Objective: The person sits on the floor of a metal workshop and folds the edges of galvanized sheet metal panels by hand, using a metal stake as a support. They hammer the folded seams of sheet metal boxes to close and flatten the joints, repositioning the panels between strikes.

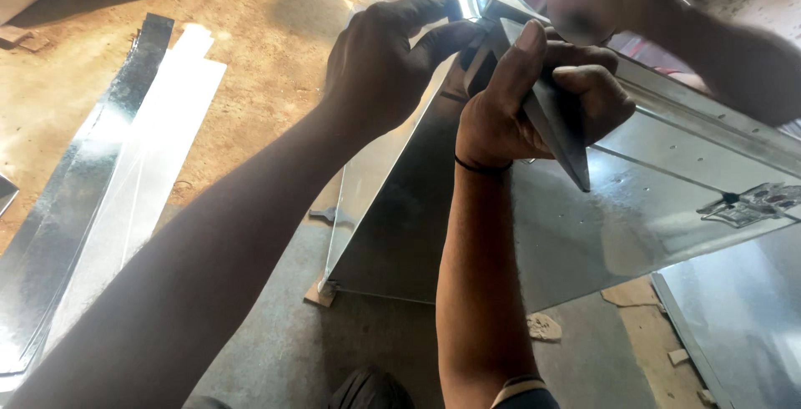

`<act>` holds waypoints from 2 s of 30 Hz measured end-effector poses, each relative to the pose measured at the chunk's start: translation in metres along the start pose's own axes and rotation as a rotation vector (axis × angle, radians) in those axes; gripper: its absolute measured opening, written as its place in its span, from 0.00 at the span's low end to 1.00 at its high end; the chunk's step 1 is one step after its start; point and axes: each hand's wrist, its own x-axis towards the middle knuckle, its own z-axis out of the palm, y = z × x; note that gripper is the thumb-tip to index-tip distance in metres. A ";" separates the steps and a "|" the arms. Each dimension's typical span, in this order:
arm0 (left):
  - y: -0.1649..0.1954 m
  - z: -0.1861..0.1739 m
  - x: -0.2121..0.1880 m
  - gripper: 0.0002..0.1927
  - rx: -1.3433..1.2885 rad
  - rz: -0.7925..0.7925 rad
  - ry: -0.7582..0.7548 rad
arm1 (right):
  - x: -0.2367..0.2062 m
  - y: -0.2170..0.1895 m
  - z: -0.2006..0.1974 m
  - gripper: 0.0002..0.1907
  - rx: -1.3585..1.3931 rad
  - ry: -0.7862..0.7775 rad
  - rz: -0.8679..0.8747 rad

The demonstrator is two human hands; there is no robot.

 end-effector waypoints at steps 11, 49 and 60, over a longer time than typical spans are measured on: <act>0.041 0.004 -0.071 0.40 -0.802 0.124 0.051 | 0.032 -0.066 0.015 0.16 -0.058 -0.515 0.272; -0.009 0.071 0.088 0.19 -0.883 -0.692 0.573 | 0.028 0.012 -0.050 0.10 -0.432 -0.573 -0.096; -0.006 0.070 0.086 0.16 -0.903 -0.656 0.528 | 0.029 0.014 -0.054 0.10 -0.427 -0.560 -0.102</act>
